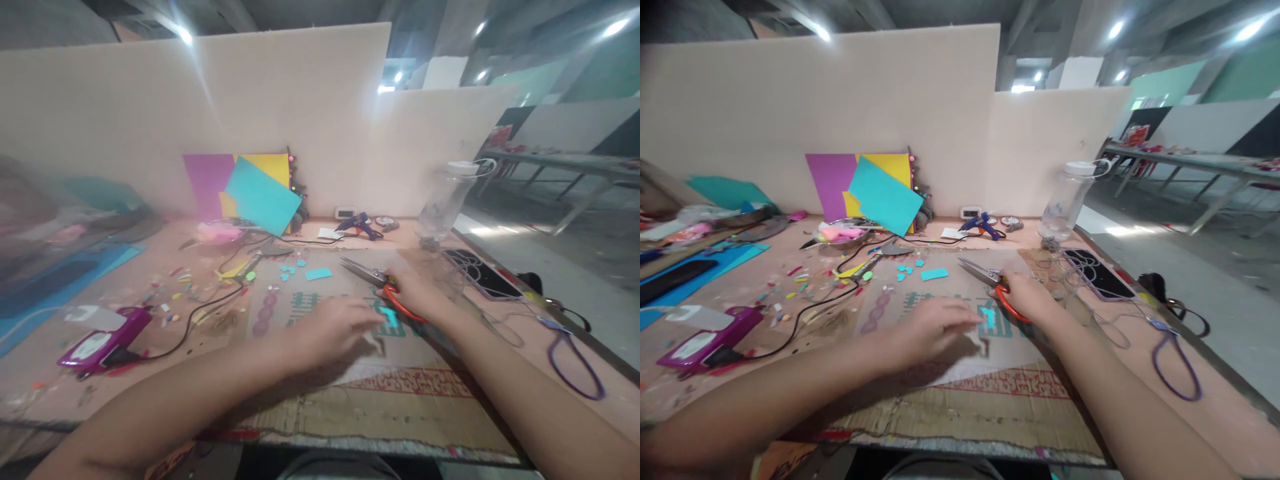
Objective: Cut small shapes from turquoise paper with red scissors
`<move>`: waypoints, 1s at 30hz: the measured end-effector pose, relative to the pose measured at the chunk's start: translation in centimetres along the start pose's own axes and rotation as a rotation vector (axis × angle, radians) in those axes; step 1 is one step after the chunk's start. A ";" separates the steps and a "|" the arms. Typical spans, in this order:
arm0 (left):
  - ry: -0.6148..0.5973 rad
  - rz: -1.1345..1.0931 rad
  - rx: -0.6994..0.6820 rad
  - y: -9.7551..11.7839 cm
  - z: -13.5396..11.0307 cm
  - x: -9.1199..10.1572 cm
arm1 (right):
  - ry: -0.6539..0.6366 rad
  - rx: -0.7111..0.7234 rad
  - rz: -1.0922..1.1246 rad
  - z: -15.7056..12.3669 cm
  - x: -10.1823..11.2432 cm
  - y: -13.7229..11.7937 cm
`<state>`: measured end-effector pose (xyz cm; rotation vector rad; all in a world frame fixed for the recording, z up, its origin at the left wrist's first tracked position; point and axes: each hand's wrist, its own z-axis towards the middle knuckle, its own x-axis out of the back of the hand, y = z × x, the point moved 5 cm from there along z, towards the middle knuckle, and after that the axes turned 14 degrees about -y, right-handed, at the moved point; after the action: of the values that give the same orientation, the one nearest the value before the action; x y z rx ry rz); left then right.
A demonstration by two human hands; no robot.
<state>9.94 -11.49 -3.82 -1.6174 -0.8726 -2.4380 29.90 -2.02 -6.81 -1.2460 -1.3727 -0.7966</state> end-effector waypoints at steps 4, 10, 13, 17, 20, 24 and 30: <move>-0.309 -0.199 -0.156 5.0 1.1 -0.7 | 0.012 -0.003 -0.016 -0.2 0.3 -0.2; -0.126 0.242 0.397 -4.8 0.3 2.0 | 0.010 0.010 -0.030 0.0 0.3 -0.4; -0.101 0.377 0.533 -9.2 -0.7 1.9 | 0.008 0.000 -0.039 0.3 0.3 -0.4; -0.091 0.380 0.525 -10.4 -1.0 0.5 | 0.028 0.033 -0.055 0.5 0.0 -0.1; -0.112 0.360 0.453 -9.5 -0.7 -0.5 | 0.050 0.053 -0.064 0.4 -0.5 0.4; -0.066 0.330 0.427 -8.7 -0.6 -0.3 | 0.049 0.044 -0.048 0.0 -1.1 1.0; -0.079 0.207 0.519 -9.9 -0.5 0.4 | 0.053 0.082 -0.059 -0.3 -1.2 0.7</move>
<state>5.65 -3.40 -7.72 -1.5181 -1.1612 -1.8199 30.55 -2.48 -8.07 -1.1183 -1.3908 -0.8007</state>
